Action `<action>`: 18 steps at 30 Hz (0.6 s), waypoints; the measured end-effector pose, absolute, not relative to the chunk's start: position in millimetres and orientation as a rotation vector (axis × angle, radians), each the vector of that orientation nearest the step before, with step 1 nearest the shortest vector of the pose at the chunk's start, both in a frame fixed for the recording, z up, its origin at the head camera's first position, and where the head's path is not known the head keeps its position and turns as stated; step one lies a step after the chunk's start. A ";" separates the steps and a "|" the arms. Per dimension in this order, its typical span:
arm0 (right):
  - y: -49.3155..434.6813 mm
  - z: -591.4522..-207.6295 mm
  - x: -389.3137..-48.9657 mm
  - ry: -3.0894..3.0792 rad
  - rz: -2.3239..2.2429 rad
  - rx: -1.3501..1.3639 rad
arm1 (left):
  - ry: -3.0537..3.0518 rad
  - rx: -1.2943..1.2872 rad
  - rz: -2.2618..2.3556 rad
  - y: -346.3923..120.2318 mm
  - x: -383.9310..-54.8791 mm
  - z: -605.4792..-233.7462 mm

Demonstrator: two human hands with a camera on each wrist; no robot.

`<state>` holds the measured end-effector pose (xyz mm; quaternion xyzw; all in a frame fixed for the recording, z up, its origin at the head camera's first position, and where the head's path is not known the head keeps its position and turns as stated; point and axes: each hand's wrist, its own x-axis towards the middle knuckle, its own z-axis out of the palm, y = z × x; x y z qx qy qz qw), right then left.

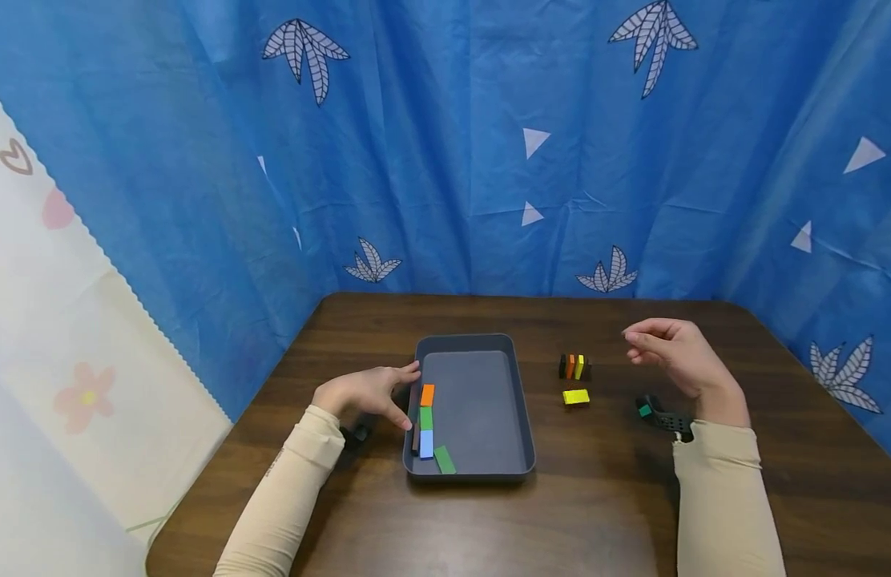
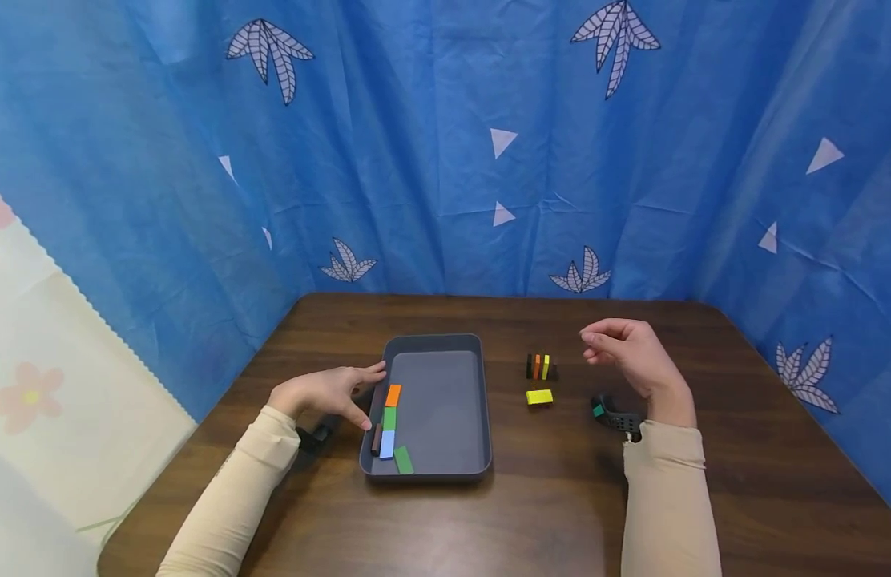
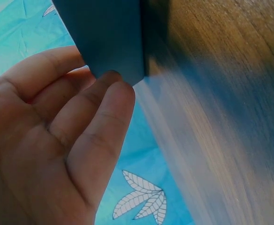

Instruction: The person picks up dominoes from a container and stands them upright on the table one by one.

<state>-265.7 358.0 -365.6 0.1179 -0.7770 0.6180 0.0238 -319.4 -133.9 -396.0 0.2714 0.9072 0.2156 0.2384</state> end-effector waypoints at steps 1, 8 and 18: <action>361.3 -361.9 -262.9 -2.417 1.878 0.373 | 2.491 0.742 0.591 -134.0 -319.7 -395.1; 356.8 -360.2 -261.6 -2.783 1.458 0.552 | 2.496 0.732 0.584 -133.0 -320.9 -391.4; 309.5 -417.7 -275.1 -3.062 1.031 0.888 | 2.479 0.736 0.603 -132.1 -320.9 -397.8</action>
